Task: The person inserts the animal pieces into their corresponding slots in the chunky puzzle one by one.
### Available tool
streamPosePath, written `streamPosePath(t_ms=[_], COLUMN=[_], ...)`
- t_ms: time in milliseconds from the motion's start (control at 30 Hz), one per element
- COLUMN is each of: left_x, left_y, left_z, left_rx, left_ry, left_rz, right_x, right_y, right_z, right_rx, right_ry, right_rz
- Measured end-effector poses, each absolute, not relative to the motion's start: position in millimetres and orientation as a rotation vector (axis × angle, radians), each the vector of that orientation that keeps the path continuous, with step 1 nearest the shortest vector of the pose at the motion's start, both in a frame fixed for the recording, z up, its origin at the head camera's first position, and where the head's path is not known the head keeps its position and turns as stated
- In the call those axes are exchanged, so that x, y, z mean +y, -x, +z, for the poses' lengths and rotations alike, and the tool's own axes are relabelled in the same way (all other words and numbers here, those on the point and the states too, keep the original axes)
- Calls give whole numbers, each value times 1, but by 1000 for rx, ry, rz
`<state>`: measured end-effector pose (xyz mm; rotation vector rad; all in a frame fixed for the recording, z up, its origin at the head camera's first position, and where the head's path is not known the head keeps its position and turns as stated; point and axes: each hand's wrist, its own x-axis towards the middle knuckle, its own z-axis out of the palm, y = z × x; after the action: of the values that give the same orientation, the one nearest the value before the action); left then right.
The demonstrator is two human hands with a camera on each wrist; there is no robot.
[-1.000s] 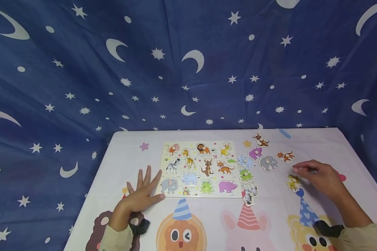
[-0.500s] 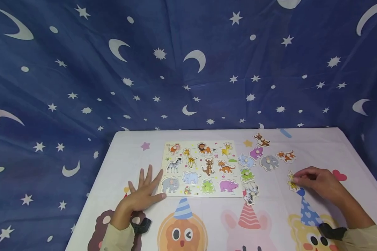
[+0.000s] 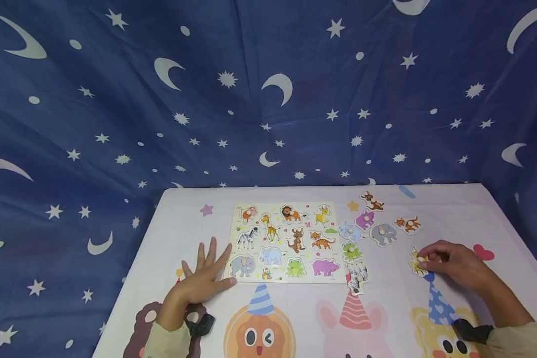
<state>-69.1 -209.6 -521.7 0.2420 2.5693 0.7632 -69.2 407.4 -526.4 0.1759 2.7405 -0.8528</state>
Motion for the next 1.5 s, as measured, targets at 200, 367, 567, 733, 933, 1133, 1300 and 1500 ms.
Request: streamPosePath(t_ms=[200, 367, 567, 733, 933, 1133, 1300, 1500], left_x=[-210, -211, -212, -211, -209, -209, -209, -209], left_y=[69, 69, 71, 72, 69, 68, 68, 68], left_z=[-523, -525, -526, -524, -522, -521, -521, -521], left_rx=[2579, 2567, 2569, 2570, 2576, 2580, 2583, 2565], left_ry=[-246, -245, -262, -258, -253, -258, -259, -258], left_rz=[762, 766, 770, 766, 764, 760, 753, 780], right_x=[406, 407, 407, 404, 404, 405, 402, 398], right_y=[72, 77, 79, 77, 75, 75, 74, 74], right_z=[-526, -525, -522, -521, -524, -521, -520, -521], right_rx=[2734, 2690, 2633, 2632, 2653, 2653, 2660, 2654], right_ry=[-129, -77, -85, -67, -147, -186, -167, -150], right_rz=[-822, -816, -850, -905, -902, -845, -831, -826])
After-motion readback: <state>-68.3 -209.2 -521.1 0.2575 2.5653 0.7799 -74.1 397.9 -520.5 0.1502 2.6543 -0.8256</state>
